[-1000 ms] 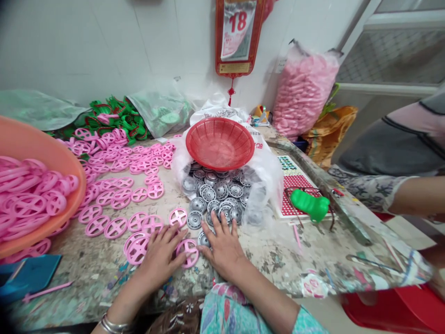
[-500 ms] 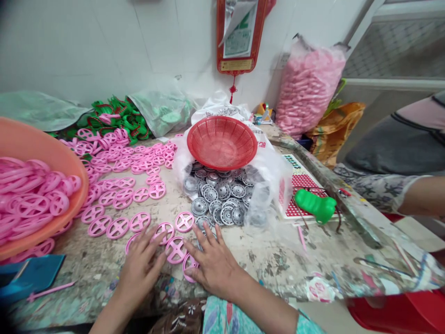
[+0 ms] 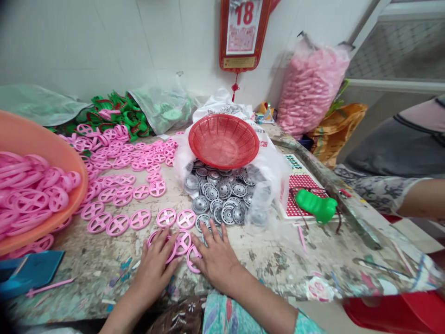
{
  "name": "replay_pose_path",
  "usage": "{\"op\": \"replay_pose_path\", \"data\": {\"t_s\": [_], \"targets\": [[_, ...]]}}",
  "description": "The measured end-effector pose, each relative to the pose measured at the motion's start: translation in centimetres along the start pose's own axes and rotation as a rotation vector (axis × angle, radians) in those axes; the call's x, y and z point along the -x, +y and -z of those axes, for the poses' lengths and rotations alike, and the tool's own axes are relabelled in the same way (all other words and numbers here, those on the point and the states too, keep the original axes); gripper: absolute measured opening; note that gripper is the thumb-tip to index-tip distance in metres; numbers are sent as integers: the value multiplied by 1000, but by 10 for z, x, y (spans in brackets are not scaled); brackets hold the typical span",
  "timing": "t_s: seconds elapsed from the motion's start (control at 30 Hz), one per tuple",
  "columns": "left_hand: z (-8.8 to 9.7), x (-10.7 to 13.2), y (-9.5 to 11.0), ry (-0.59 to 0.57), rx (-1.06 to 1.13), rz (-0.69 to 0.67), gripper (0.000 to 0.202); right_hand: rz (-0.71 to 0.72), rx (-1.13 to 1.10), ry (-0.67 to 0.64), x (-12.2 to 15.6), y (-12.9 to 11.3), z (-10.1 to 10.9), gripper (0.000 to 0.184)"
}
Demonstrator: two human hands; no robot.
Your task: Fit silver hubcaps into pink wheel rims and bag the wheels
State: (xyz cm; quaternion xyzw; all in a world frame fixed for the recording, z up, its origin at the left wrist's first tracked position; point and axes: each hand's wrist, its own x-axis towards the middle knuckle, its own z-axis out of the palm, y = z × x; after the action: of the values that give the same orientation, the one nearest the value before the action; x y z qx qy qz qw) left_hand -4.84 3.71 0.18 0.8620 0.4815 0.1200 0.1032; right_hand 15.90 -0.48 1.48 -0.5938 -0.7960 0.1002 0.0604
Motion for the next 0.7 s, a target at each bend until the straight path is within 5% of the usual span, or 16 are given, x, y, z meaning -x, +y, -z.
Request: {"op": "replay_pose_path", "data": {"t_s": [0.27, 0.7], "targets": [[-9, 3, 11, 59, -125, -157, 53, -88, 32, 55, -11, 10, -2, 48], [-13, 7, 17, 62, -144, -230, 57, -22, 60, 75, -10, 12, -7, 46]]}}
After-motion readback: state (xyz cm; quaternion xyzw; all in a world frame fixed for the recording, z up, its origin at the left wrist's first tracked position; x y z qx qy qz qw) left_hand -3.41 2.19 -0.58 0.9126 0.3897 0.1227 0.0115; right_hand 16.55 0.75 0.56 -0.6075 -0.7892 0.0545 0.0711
